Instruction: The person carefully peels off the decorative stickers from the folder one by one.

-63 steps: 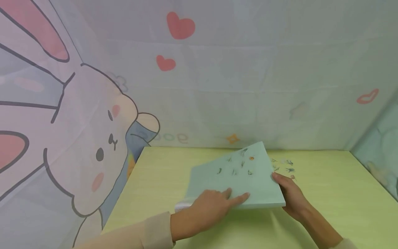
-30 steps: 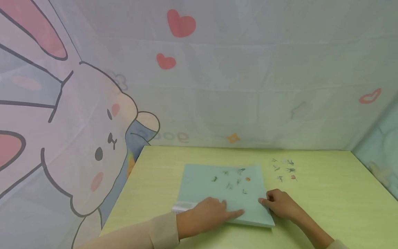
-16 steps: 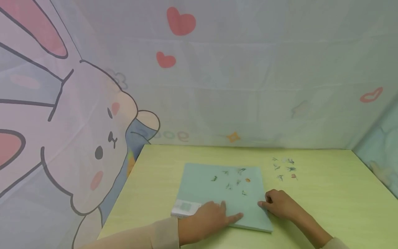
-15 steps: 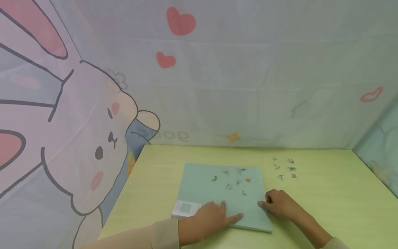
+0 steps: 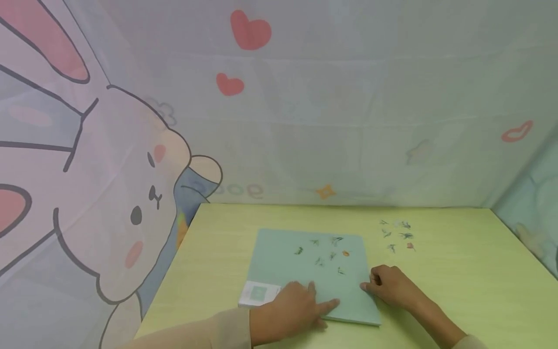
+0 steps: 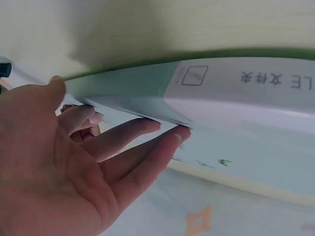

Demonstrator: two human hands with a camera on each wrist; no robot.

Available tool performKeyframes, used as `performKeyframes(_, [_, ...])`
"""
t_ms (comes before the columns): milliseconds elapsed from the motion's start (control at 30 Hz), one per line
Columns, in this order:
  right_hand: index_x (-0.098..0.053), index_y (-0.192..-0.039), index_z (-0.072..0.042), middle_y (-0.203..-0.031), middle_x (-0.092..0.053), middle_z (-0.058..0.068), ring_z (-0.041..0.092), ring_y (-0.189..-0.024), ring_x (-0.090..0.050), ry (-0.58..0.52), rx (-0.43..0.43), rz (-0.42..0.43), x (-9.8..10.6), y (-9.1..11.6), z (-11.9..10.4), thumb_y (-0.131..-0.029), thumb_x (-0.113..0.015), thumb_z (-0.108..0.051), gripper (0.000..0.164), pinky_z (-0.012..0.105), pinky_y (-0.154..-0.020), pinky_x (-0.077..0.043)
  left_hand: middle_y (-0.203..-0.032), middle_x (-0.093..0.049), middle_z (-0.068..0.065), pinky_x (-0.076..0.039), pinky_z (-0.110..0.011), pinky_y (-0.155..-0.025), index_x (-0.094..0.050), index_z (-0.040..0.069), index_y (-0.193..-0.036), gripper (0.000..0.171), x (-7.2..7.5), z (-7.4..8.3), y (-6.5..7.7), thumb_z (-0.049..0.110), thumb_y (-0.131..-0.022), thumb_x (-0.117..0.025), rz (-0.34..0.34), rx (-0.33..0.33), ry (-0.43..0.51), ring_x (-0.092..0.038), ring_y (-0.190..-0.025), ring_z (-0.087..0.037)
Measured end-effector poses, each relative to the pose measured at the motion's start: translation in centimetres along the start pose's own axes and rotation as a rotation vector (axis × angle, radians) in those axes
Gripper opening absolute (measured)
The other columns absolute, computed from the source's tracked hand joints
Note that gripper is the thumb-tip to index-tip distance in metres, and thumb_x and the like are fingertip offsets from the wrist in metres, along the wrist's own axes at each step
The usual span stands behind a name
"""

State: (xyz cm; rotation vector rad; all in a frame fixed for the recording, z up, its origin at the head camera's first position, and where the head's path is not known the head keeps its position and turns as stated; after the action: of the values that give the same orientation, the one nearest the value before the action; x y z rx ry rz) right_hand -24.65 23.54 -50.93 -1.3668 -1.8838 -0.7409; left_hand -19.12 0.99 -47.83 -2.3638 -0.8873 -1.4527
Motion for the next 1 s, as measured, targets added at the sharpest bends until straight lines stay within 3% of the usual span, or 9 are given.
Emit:
performKeyframes(167, [-0.053, -0.077, -0.013, -0.066, -0.047, -0.003, 0.011, -0.058, -0.043, -0.004, 0.007, -0.001, 0.4, 0.2, -0.2, -0.1, -0.075, -0.027, 0.034, 0.027, -0.057, -0.038, -0.109, -0.076, 0.007, -0.053, -0.033, -0.06, -0.051, 0.045, -0.156, 0.066, -0.2, -2.6, -1.7, 0.078, -0.101, -0.037, -0.033, 0.101, 0.25, -0.067, -0.076, -0.013])
performKeyframes(267, [-0.054, -0.079, -0.014, -0.067, -0.049, -0.004, 0.011, -0.059, -0.045, 0.002, 0.03, 0.01, 0.7, 0.0, -0.6, -0.098, -0.077, -0.026, 0.033, 0.027, -0.057, -0.038, -0.125, -0.075, 0.006, -0.059, -0.038, -0.072, -0.057, 0.035, -0.154, 0.066, -0.5, -4.9, -2.8, 0.075, -0.102, -0.044, 0.015, 0.197, 0.435, -0.073, -0.1, -0.015])
performKeyframes(367, [-0.057, -0.081, -0.014, -0.069, -0.051, -0.005, 0.01, -0.061, -0.046, 0.016, 0.068, 0.03, 1.1, -0.4, -1.1, -0.097, -0.079, -0.025, 0.029, 0.027, -0.057, -0.039, -0.138, -0.07, 0.001, -0.061, -0.043, -0.081, -0.056, 0.028, -0.154, 0.07, -0.9, -6.9, -3.6, 0.073, -0.102, -0.049, 0.075, 0.269, 0.564, -0.07, -0.117, -0.02])
performKeyframes(467, [-0.063, -0.087, -0.013, -0.074, -0.054, -0.006, 0.008, -0.064, -0.047, 0.027, 0.125, 0.061, 1.5, -0.8, -1.7, -0.096, -0.08, -0.023, 0.021, 0.027, -0.058, -0.043, -0.146, -0.063, -0.003, -0.058, -0.044, -0.093, -0.051, 0.025, -0.159, 0.076, -1.6, -8.3, -4.3, 0.075, -0.101, -0.05, 0.102, 0.29, 0.613, -0.063, -0.128, -0.024])
performKeyframes(567, [-0.07, -0.098, -0.009, -0.085, -0.059, -0.005, 0.007, -0.071, -0.05, 0.023, 0.204, 0.109, 2.0, -1.2, -2.5, -0.096, -0.08, -0.021, 0.016, 0.028, -0.063, -0.047, -0.154, -0.053, -0.003, -0.05, -0.047, -0.107, -0.044, 0.025, -0.163, 0.081, -2.2, -9.3, -5.0, 0.075, -0.1, -0.051, 0.105, 0.262, 0.635, -0.054, -0.138, -0.026])
performKeyframes(667, [-0.073, -0.109, -0.007, -0.097, -0.064, -0.001, 0.01, -0.079, -0.057, 0.018, 0.287, 0.169, 2.6, -1.5, -3.3, -0.096, -0.081, -0.022, 0.021, 0.031, -0.07, -0.052, -0.159, -0.046, -0.002, -0.041, -0.051, -0.117, -0.037, 0.026, -0.166, 0.086, -2.6, -10.0, -5.7, 0.077, -0.098, -0.051, 0.095, 0.227, 0.653, -0.045, -0.147, -0.026])
performKeyframes(800, [-0.074, -0.121, -0.007, -0.108, -0.067, -0.001, 0.021, -0.091, -0.063, -0.01, 0.351, 0.239, 3.3, -2.4, -4.1, -0.097, -0.081, -0.026, 0.031, 0.038, -0.076, -0.055, -0.167, -0.036, -0.003, -0.034, -0.055, -0.121, -0.032, 0.027, -0.168, 0.092, -3.2, -10.8, -6.7, 0.082, -0.096, -0.048, 0.103, 0.216, 0.649, -0.034, -0.155, -0.028])
performKeyframes(1000, [-0.07, -0.135, -0.012, -0.121, -0.068, 0.003, 0.023, -0.104, -0.063, -0.116, 0.344, 0.312, 4.8, -4.7, -4.4, -0.099, -0.079, -0.028, 0.041, 0.046, -0.084, -0.054, -0.173, -0.029, -0.001, -0.029, -0.058, -0.123, -0.03, 0.027, -0.169, 0.097, -4.4, -11.9, -8.4, 0.087, -0.093, -0.044, 0.127, 0.275, 0.632, -0.025, -0.16, -0.03])
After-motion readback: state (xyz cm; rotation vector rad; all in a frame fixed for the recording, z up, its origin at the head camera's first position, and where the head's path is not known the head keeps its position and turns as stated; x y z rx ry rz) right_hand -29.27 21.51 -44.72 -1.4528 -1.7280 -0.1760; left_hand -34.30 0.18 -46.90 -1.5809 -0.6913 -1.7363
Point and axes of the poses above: each hand's wrist, its own y-axis away from the middle knuckle, its own x-axis out of the back of the hand, z = x × y, the point moved 6 cm from there along -y, towards the middle knuckle
